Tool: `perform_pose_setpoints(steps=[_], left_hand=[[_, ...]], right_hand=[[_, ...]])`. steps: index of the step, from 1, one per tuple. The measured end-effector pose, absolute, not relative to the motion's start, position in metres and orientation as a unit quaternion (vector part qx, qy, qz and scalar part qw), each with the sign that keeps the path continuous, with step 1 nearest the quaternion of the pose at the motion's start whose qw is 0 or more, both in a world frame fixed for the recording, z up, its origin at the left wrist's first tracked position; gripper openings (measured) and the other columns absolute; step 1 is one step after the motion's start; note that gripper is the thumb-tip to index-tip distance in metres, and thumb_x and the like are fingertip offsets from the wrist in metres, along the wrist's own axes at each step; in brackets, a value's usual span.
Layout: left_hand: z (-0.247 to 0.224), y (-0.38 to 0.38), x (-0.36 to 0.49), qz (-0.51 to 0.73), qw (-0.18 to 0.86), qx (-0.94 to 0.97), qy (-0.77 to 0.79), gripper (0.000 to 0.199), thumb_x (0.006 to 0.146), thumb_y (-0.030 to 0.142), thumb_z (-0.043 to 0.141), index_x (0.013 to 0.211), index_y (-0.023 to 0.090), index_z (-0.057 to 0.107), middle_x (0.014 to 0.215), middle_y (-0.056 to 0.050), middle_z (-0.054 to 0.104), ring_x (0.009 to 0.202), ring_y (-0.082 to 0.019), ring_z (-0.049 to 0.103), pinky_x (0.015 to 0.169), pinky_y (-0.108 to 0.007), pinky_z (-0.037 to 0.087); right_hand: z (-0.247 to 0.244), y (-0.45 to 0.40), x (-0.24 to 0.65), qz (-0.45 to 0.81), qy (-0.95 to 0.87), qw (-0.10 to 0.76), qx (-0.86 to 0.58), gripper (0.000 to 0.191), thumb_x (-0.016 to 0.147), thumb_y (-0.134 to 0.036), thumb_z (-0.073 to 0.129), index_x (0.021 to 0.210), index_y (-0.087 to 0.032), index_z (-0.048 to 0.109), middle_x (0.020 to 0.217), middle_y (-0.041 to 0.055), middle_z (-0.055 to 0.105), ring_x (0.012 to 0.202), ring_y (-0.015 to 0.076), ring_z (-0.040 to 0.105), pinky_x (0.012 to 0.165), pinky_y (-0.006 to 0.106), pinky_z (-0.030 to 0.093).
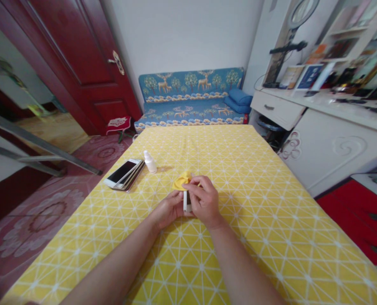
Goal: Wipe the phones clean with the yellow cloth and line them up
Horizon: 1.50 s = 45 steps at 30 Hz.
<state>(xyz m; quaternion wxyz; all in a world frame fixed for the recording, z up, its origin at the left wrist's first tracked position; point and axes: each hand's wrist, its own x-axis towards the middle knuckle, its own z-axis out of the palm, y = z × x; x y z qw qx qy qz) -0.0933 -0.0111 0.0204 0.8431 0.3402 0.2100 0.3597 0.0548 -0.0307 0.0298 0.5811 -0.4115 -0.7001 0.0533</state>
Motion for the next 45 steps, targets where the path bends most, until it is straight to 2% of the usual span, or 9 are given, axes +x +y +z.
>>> perform_pose_setpoints(steps=[4, 8, 13, 19, 23, 30, 37, 41, 45], left_hand=[[0.022, -0.008, -0.094, 0.403, 0.832, 0.317, 0.211, 0.029, 0.076, 0.020, 0.071, 0.104, 0.015, 0.063, 0.103, -0.009, 0.068, 0.086, -0.018, 0.065, 0.078, -0.033, 0.055], [0.024, -0.003, -0.096, 0.448, 0.825, 0.267, 0.218, 0.018, 0.086, 0.025, 0.060, 0.100, 0.014, 0.064, 0.091, -0.006, 0.068, 0.079, -0.015, 0.065, 0.071, -0.027, 0.055], [0.024, 0.004, -0.100, 0.440, 0.851, 0.159, 0.238, 0.027, 0.094, 0.030, 0.047, 0.098, 0.008, 0.062, 0.082, -0.008, 0.069, 0.072, -0.014, 0.066, 0.068, -0.023, 0.054], [0.021, 0.005, -0.102, 0.450, 0.848, 0.200, 0.194, 0.035, 0.093, 0.033, 0.049, 0.116, 0.008, 0.058, 0.113, -0.014, 0.067, 0.104, -0.023, 0.064, 0.091, -0.037, 0.052], [0.021, 0.002, -0.100, 0.460, 0.832, 0.242, 0.194, 0.038, 0.088, 0.033, 0.058, 0.120, 0.013, 0.056, 0.120, -0.013, 0.064, 0.109, -0.026, 0.062, 0.094, -0.045, 0.050], [0.024, -0.003, -0.099, 0.470, 0.797, 0.297, 0.237, 0.027, 0.084, 0.036, 0.065, 0.102, 0.016, 0.062, 0.095, -0.006, 0.067, 0.081, -0.018, 0.065, 0.073, -0.034, 0.056], [0.025, -0.010, -0.096, 0.400, 0.794, 0.376, 0.263, 0.040, 0.082, 0.038, 0.066, 0.117, 0.018, 0.061, 0.102, -0.010, 0.068, 0.083, -0.023, 0.067, 0.072, -0.040, 0.057], [0.023, -0.011, -0.095, 0.367, 0.794, 0.406, 0.266, 0.043, 0.080, 0.039, 0.068, 0.115, 0.016, 0.064, 0.094, -0.011, 0.070, 0.075, -0.023, 0.068, 0.066, -0.040, 0.056], [0.021, -0.007, -0.095, 0.391, 0.786, 0.385, 0.286, 0.035, 0.077, 0.037, 0.072, 0.102, 0.013, 0.068, 0.083, -0.008, 0.070, 0.063, -0.017, 0.065, 0.060, -0.032, 0.055]], right_hand=[[0.028, -0.032, 0.049, 0.074, -0.728, 0.563, -0.384, 0.037, 0.080, -0.007, 0.054, 0.101, -0.031, 0.072, 0.094, 0.0039, 0.059, 0.088, 0.0181, 0.059, 0.074, 0.034, 0.052], [0.027, -0.033, 0.046, 0.082, -0.746, 0.551, -0.364, 0.036, 0.078, -0.007, 0.054, 0.099, -0.031, 0.071, 0.093, 0.0031, 0.060, 0.087, 0.0173, 0.059, 0.073, 0.033, 0.051], [0.028, -0.034, 0.044, 0.046, -0.762, 0.521, -0.382, 0.031, 0.076, -0.008, 0.055, 0.090, -0.030, 0.072, 0.090, 0.0014, 0.063, 0.087, 0.0179, 0.060, 0.079, 0.037, 0.048], [0.025, -0.028, 0.049, 0.010, -0.707, 0.512, -0.488, 0.027, 0.075, -0.007, 0.052, 0.082, -0.025, 0.071, 0.084, 0.0013, 0.063, 0.087, 0.0187, 0.062, 0.080, 0.036, 0.044], [0.023, -0.028, 0.052, -0.014, -0.685, 0.509, -0.521, 0.030, 0.075, -0.007, 0.052, 0.087, -0.025, 0.072, 0.082, 0.0016, 0.062, 0.081, 0.0181, 0.059, 0.076, 0.035, 0.044], [0.026, -0.030, 0.045, -0.023, -0.752, 0.481, -0.450, 0.033, 0.076, -0.006, 0.052, 0.089, -0.028, 0.073, 0.084, 0.0017, 0.062, 0.081, 0.0178, 0.057, 0.074, 0.035, 0.042], [0.024, -0.023, 0.055, -0.057, -0.696, 0.502, -0.510, 0.041, 0.081, -0.007, 0.049, 0.105, -0.032, 0.072, 0.097, 0.0047, 0.061, 0.093, 0.0209, 0.057, 0.082, 0.039, 0.043], [0.024, -0.020, 0.063, -0.018, -0.616, 0.566, -0.547, 0.039, 0.087, -0.013, 0.046, 0.114, -0.031, 0.069, 0.097, 0.0052, 0.059, 0.093, 0.0200, 0.057, 0.082, 0.038, 0.046], [0.029, -0.019, 0.068, 0.075, -0.539, 0.649, -0.531, 0.031, 0.089, -0.020, 0.051, 0.112, -0.027, 0.070, 0.095, 0.0049, 0.059, 0.092, 0.0185, 0.058, 0.080, 0.035, 0.048]])
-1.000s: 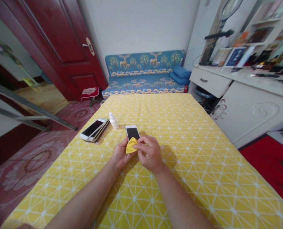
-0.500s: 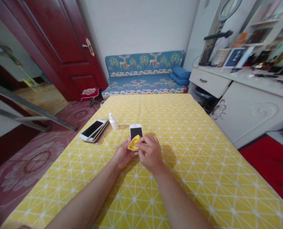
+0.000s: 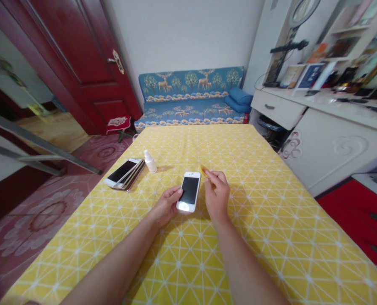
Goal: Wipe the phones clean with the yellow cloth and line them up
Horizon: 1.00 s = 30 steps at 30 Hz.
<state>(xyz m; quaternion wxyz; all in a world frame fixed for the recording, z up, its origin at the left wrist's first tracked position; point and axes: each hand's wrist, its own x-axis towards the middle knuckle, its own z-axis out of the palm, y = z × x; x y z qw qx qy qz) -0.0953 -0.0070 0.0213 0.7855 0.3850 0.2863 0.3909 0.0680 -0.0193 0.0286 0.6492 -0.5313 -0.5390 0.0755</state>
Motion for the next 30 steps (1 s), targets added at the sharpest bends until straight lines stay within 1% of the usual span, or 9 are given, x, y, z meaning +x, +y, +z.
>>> perform_pose_setpoints(steps=[3, 6, 8, 11, 15, 18, 22, 27, 30], left_hand=[[0.021, -0.004, -0.098, 0.396, 0.787, 0.377, 0.287, 0.032, 0.075, 0.036, 0.074, 0.095, 0.011, 0.069, 0.079, -0.007, 0.069, 0.060, -0.014, 0.064, 0.060, -0.027, 0.054], [0.019, -0.002, -0.103, 0.358, 0.809, 0.392, 0.254, 0.040, 0.074, 0.035, 0.076, 0.105, 0.011, 0.067, 0.085, -0.008, 0.070, 0.065, -0.014, 0.066, 0.062, -0.025, 0.055], [0.018, -0.001, -0.107, 0.321, 0.827, 0.403, 0.224, 0.045, 0.072, 0.035, 0.077, 0.109, 0.012, 0.066, 0.084, -0.008, 0.070, 0.063, -0.014, 0.066, 0.057, -0.023, 0.054], [0.015, 0.000, -0.110, 0.297, 0.840, 0.405, 0.203, 0.045, 0.070, 0.035, 0.079, 0.107, 0.012, 0.066, 0.078, -0.006, 0.068, 0.058, -0.012, 0.065, 0.050, -0.018, 0.052], [0.016, 0.001, -0.110, 0.331, 0.834, 0.373, 0.236, 0.041, 0.070, 0.031, 0.080, 0.103, 0.011, 0.067, 0.077, -0.005, 0.069, 0.059, -0.011, 0.066, 0.051, -0.016, 0.053], [0.019, 0.004, -0.109, 0.379, 0.820, 0.325, 0.280, 0.033, 0.066, 0.028, 0.083, 0.090, 0.011, 0.068, 0.070, -0.002, 0.067, 0.057, -0.009, 0.063, 0.053, -0.015, 0.053], [0.020, 0.007, -0.108, 0.442, 0.797, 0.268, 0.311, 0.028, 0.062, 0.025, 0.085, 0.074, 0.010, 0.064, 0.063, 0.000, 0.064, 0.058, -0.008, 0.062, 0.058, -0.015, 0.054], [0.017, 0.010, -0.104, 0.488, 0.784, 0.223, 0.314, 0.019, 0.068, 0.018, 0.080, 0.070, 0.010, 0.063, 0.066, -0.001, 0.066, 0.062, -0.008, 0.064, 0.063, -0.016, 0.054], [0.016, 0.011, -0.103, 0.506, 0.783, 0.199, 0.303, 0.016, 0.070, 0.016, 0.078, 0.068, 0.010, 0.063, 0.067, -0.002, 0.067, 0.061, -0.009, 0.064, 0.060, -0.016, 0.053]], right_hand=[[0.031, -0.020, 0.068, 0.124, -0.548, 0.657, -0.503, 0.029, 0.088, -0.022, 0.054, 0.112, -0.027, 0.070, 0.097, 0.0045, 0.060, 0.094, 0.0183, 0.058, 0.082, 0.035, 0.047], [0.032, -0.020, 0.066, 0.165, -0.569, 0.645, -0.483, 0.029, 0.088, -0.022, 0.054, 0.110, -0.028, 0.071, 0.098, 0.0040, 0.061, 0.095, 0.0182, 0.058, 0.085, 0.035, 0.046], [0.032, -0.019, 0.066, 0.194, -0.568, 0.646, -0.473, 0.027, 0.086, -0.021, 0.055, 0.105, -0.028, 0.073, 0.097, 0.0037, 0.061, 0.096, 0.0182, 0.058, 0.086, 0.035, 0.046], [0.031, -0.020, 0.065, 0.238, -0.553, 0.657, -0.453, 0.026, 0.083, -0.019, 0.058, 0.100, -0.029, 0.074, 0.097, 0.0029, 0.063, 0.096, 0.0181, 0.058, 0.087, 0.034, 0.046], [0.031, -0.022, 0.062, 0.292, -0.544, 0.663, -0.423, 0.028, 0.079, -0.013, 0.058, 0.094, -0.030, 0.075, 0.095, 0.0016, 0.064, 0.095, 0.0175, 0.059, 0.086, 0.033, 0.045], [0.033, -0.023, 0.061, 0.311, -0.544, 0.666, -0.405, 0.029, 0.077, -0.009, 0.057, 0.087, -0.029, 0.076, 0.090, 0.0011, 0.064, 0.091, 0.0169, 0.060, 0.082, 0.032, 0.045], [0.036, -0.026, 0.059, 0.279, -0.561, 0.665, -0.407, 0.031, 0.078, -0.008, 0.054, 0.087, -0.028, 0.075, 0.089, 0.0015, 0.063, 0.090, 0.0164, 0.059, 0.080, 0.031, 0.046], [0.033, -0.030, 0.047, 0.155, -0.654, 0.617, -0.409, 0.037, 0.080, -0.006, 0.053, 0.103, -0.027, 0.072, 0.093, 0.0035, 0.060, 0.090, 0.0170, 0.059, 0.079, 0.032, 0.048], [0.030, -0.033, 0.039, 0.145, -0.701, 0.583, -0.385, 0.040, 0.077, -0.003, 0.052, 0.103, -0.026, 0.071, 0.092, 0.0036, 0.060, 0.089, 0.0169, 0.059, 0.079, 0.032, 0.049]])
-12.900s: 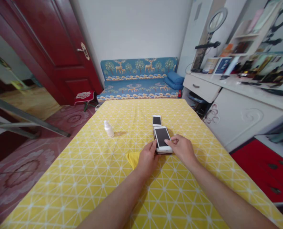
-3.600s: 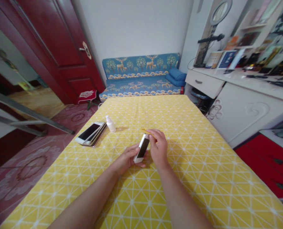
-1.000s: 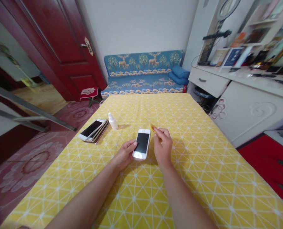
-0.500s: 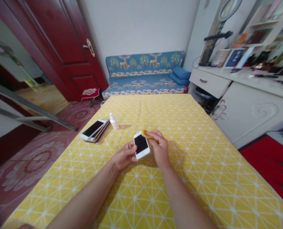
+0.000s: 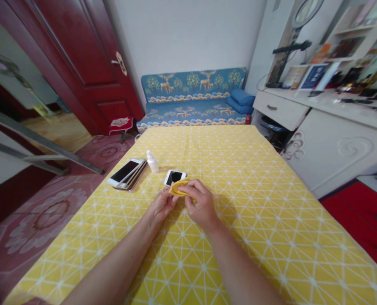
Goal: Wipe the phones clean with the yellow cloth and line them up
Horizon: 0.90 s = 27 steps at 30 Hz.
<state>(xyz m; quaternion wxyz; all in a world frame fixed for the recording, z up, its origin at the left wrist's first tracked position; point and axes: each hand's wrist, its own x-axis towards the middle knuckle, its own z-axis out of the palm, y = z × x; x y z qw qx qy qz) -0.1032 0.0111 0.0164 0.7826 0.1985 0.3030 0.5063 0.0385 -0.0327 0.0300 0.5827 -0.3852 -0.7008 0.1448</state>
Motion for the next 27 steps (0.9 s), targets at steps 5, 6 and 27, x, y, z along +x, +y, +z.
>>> perform_pose_setpoints(steps=[5, 6, 27], left_hand=[[0.018, 0.010, -0.108, 0.497, 0.783, 0.239, 0.288, 0.029, 0.065, 0.027, 0.083, 0.065, 0.011, 0.058, 0.060, -0.001, 0.063, 0.054, -0.010, 0.059, 0.056, -0.020, 0.051], [0.019, 0.010, -0.109, 0.497, 0.780, 0.251, 0.286, 0.030, 0.064, 0.027, 0.084, 0.066, 0.012, 0.058, 0.062, -0.001, 0.064, 0.056, -0.010, 0.060, 0.058, -0.020, 0.052], [0.017, 0.007, -0.102, 0.435, 0.849, 0.198, 0.226, 0.047, 0.085, 0.046, 0.056, 0.106, 0.006, 0.066, 0.108, -0.016, 0.067, 0.104, -0.024, 0.063, 0.093, -0.034, 0.049]], right_hand=[[0.029, -0.034, 0.040, 0.218, -0.686, 0.580, -0.382, 0.027, 0.070, -0.004, 0.052, 0.077, -0.022, 0.071, 0.078, 0.0014, 0.059, 0.074, 0.0151, 0.058, 0.066, 0.028, 0.046], [0.028, -0.032, 0.043, 0.240, -0.654, 0.602, -0.390, 0.024, 0.070, -0.005, 0.052, 0.072, -0.021, 0.070, 0.076, 0.0011, 0.059, 0.073, 0.0150, 0.058, 0.067, 0.028, 0.045], [0.020, -0.035, 0.022, 0.146, -0.757, 0.511, -0.380, 0.029, 0.088, -0.016, 0.055, 0.110, -0.027, 0.070, 0.088, 0.0035, 0.063, 0.087, 0.0170, 0.058, 0.080, 0.034, 0.050]])
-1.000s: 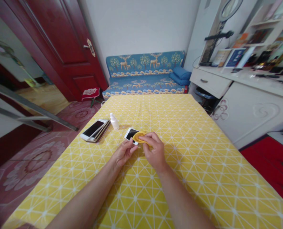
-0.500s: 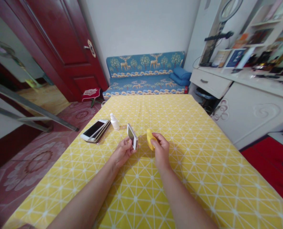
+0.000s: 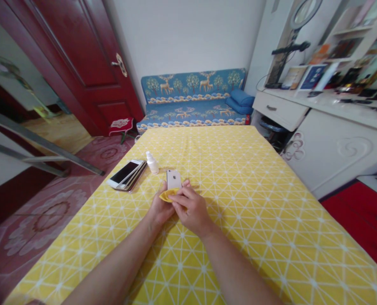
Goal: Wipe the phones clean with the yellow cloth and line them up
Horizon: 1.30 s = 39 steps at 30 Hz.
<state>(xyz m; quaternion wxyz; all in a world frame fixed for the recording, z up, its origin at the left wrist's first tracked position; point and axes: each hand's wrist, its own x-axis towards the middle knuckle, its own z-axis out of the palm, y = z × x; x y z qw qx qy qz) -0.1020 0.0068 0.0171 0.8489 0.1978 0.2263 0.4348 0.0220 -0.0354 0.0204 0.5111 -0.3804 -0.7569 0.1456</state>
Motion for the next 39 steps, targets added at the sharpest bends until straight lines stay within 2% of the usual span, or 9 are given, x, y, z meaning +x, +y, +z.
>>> perform_pose_setpoints(steps=[4, 8, 11, 17, 21, 27, 33, 37, 39], left_hand=[[0.024, 0.000, -0.100, 0.403, 0.868, 0.209, 0.203, 0.072, 0.081, 0.070, 0.047, 0.105, 0.005, 0.066, 0.107, -0.019, 0.067, 0.104, -0.027, 0.063, 0.092, -0.037, 0.049], [0.023, -0.005, -0.092, 0.431, 0.837, 0.221, 0.255, 0.060, 0.085, 0.067, 0.045, 0.094, 0.012, 0.067, 0.089, -0.011, 0.070, 0.081, -0.018, 0.066, 0.075, -0.028, 0.052], [0.020, -0.011, -0.089, 0.392, 0.818, 0.293, 0.302, 0.059, 0.083, 0.067, 0.048, 0.100, 0.014, 0.067, 0.083, -0.011, 0.070, 0.068, -0.019, 0.066, 0.061, -0.029, 0.052], [0.027, -0.017, -0.092, 0.389, 0.805, 0.324, 0.309, 0.053, 0.085, 0.056, 0.052, 0.110, 0.011, 0.065, 0.089, -0.015, 0.071, 0.070, -0.023, 0.067, 0.055, -0.033, 0.054], [0.028, -0.009, -0.094, 0.446, 0.791, 0.271, 0.319, 0.047, 0.087, 0.051, 0.053, 0.112, 0.013, 0.064, 0.097, -0.014, 0.071, 0.078, -0.023, 0.067, 0.060, -0.034, 0.055], [0.020, 0.001, -0.093, 0.535, 0.750, 0.197, 0.335, 0.036, 0.090, 0.044, 0.049, 0.099, 0.014, 0.067, 0.091, -0.009, 0.072, 0.081, -0.021, 0.068, 0.075, -0.032, 0.055], [0.022, 0.008, -0.103, 0.639, 0.678, 0.189, 0.311, 0.026, 0.087, 0.043, 0.057, 0.098, 0.021, 0.066, 0.098, -0.004, 0.069, 0.094, -0.016, 0.065, 0.086, -0.029, 0.052], [0.030, 0.009, -0.110, 0.676, 0.630, 0.273, 0.267, 0.030, 0.077, 0.034, 0.072, 0.104, 0.025, 0.064, 0.100, 0.000, 0.066, 0.095, -0.011, 0.062, 0.093, -0.023, 0.046], [0.031, 0.008, -0.109, 0.673, 0.620, 0.295, 0.276, 0.045, 0.071, 0.028, 0.078, 0.113, 0.027, 0.061, 0.099, 0.001, 0.064, 0.093, -0.010, 0.062, 0.093, -0.022, 0.045]], right_hand=[[0.020, -0.033, 0.022, 0.086, -0.779, 0.475, -0.400, 0.028, 0.088, -0.015, 0.054, 0.106, -0.028, 0.071, 0.086, 0.0033, 0.062, 0.083, 0.0168, 0.057, 0.074, 0.033, 0.049], [0.021, -0.028, 0.030, 0.023, -0.747, 0.489, -0.450, 0.028, 0.088, -0.016, 0.053, 0.107, -0.028, 0.071, 0.088, 0.0047, 0.062, 0.084, 0.0183, 0.057, 0.074, 0.034, 0.048], [0.020, -0.025, 0.040, -0.010, -0.704, 0.508, -0.496, 0.029, 0.089, -0.018, 0.053, 0.111, -0.028, 0.070, 0.091, 0.0052, 0.061, 0.086, 0.0186, 0.057, 0.074, 0.034, 0.048], [0.016, -0.022, 0.054, -0.026, -0.639, 0.525, -0.562, 0.034, 0.090, -0.018, 0.050, 0.118, -0.028, 0.066, 0.093, 0.0043, 0.058, 0.086, 0.0188, 0.057, 0.074, 0.034, 0.047], [0.017, -0.023, 0.052, -0.034, -0.668, 0.511, -0.540, 0.034, 0.086, -0.014, 0.051, 0.110, -0.028, 0.070, 0.089, 0.0040, 0.058, 0.084, 0.0190, 0.056, 0.074, 0.035, 0.045], [0.022, -0.030, 0.036, -0.011, -0.754, 0.437, -0.491, 0.034, 0.075, -0.007, 0.054, 0.099, -0.025, 0.071, 0.083, 0.0031, 0.059, 0.083, 0.0193, 0.055, 0.076, 0.036, 0.040], [0.024, -0.033, 0.032, 0.029, -0.782, 0.389, -0.487, 0.022, 0.065, -0.003, 0.055, 0.069, -0.022, 0.067, 0.078, 0.0019, 0.058, 0.082, 0.0186, 0.054, 0.076, 0.036, 0.037], [0.027, -0.034, 0.029, 0.044, -0.773, 0.379, -0.508, 0.013, 0.072, -0.018, 0.066, 0.084, -0.022, 0.069, 0.092, 0.0049, 0.062, 0.091, 0.0225, 0.055, 0.082, 0.040, 0.040], [0.025, -0.033, 0.026, 0.051, -0.764, 0.391, -0.511, 0.028, 0.074, -0.030, 0.071, 0.100, -0.022, 0.066, 0.101, 0.0075, 0.064, 0.096, 0.0249, 0.056, 0.086, 0.043, 0.042]])
